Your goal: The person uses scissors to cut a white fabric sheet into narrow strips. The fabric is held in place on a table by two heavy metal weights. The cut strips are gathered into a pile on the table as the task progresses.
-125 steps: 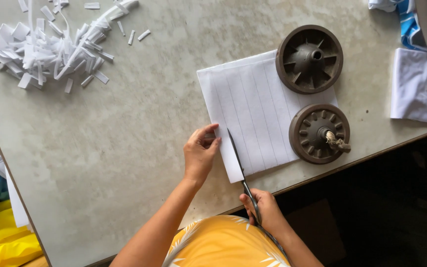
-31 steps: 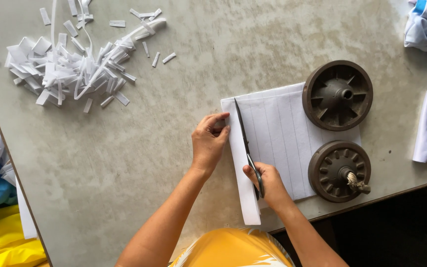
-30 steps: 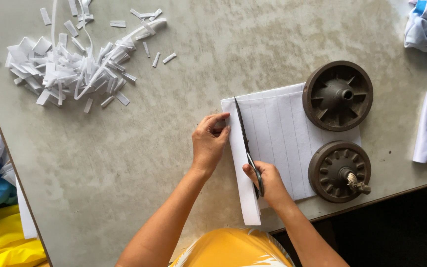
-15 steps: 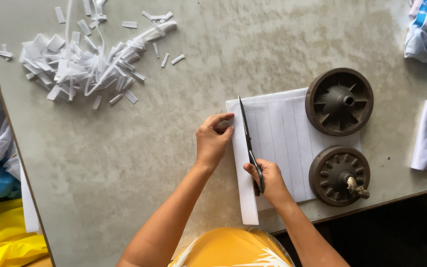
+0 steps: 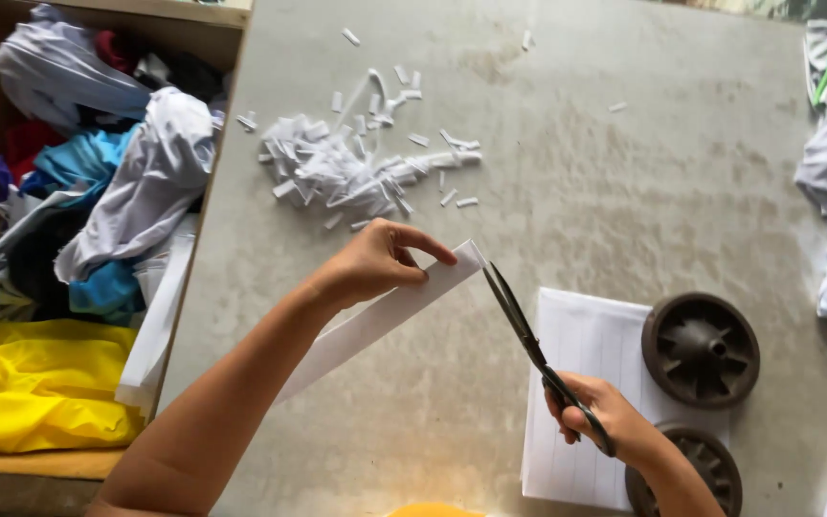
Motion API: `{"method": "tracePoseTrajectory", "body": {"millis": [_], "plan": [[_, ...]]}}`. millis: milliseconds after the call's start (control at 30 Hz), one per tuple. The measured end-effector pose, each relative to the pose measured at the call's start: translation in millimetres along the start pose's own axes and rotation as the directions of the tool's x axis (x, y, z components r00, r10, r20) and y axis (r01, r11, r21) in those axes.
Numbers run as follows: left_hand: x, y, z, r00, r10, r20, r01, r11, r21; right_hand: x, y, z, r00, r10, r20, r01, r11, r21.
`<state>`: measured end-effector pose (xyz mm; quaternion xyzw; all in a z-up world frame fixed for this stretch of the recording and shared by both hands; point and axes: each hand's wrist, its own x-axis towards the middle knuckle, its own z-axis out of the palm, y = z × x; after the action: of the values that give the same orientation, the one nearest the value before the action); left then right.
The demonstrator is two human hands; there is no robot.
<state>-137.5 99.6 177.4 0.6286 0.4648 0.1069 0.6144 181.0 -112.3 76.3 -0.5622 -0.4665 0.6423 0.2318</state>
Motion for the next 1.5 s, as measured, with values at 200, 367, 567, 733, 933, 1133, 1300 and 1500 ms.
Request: {"method": "tracePoseTrajectory", "body": {"millis": [200,367,567,733,933,1133,1300,1500], "plan": [[-13,4,-18,1.0,-0.018,-0.011,0.017,1.0,-0.018,43,-39,14,0.999,-0.043,0.002,0.043,0.997,-0.063],[-16,-4,-41,0.999,-0.022,-0.025,0.02,0.995,-0.097,72,-56,22,0.998,-0.067,0.01,0.068,0.992,-0.111],[-7,-15,-68,0.998,-0.056,-0.037,0.051,0.989,-0.137,107,-64,28,0.999,-0.041,0.009,0.041,0.994,-0.101],[14,-38,-85,0.999,-0.01,-0.034,0.003,0.98,-0.198,134,-64,30,0.999,-0.035,-0.003,0.035,0.992,-0.121],[29,-48,-99,0.996,-0.086,-0.031,0.078,0.975,-0.206,160,-53,31,0.999,-0.04,-0.034,0.035,0.992,-0.12],[47,-71,-103,0.998,-0.052,-0.02,0.045,0.963,-0.264,174,-46,33,0.998,-0.015,-0.061,0.009,0.995,-0.1],[50,-70,-104,0.995,-0.096,-0.003,0.091,0.959,-0.269,177,-48,36,0.996,0.044,-0.082,-0.051,0.995,-0.085],[49,-76,-100,0.999,-0.052,0.0,0.049,0.946,-0.32,186,-40,29,0.989,-0.086,-0.119,0.084,0.996,-0.026]]}}
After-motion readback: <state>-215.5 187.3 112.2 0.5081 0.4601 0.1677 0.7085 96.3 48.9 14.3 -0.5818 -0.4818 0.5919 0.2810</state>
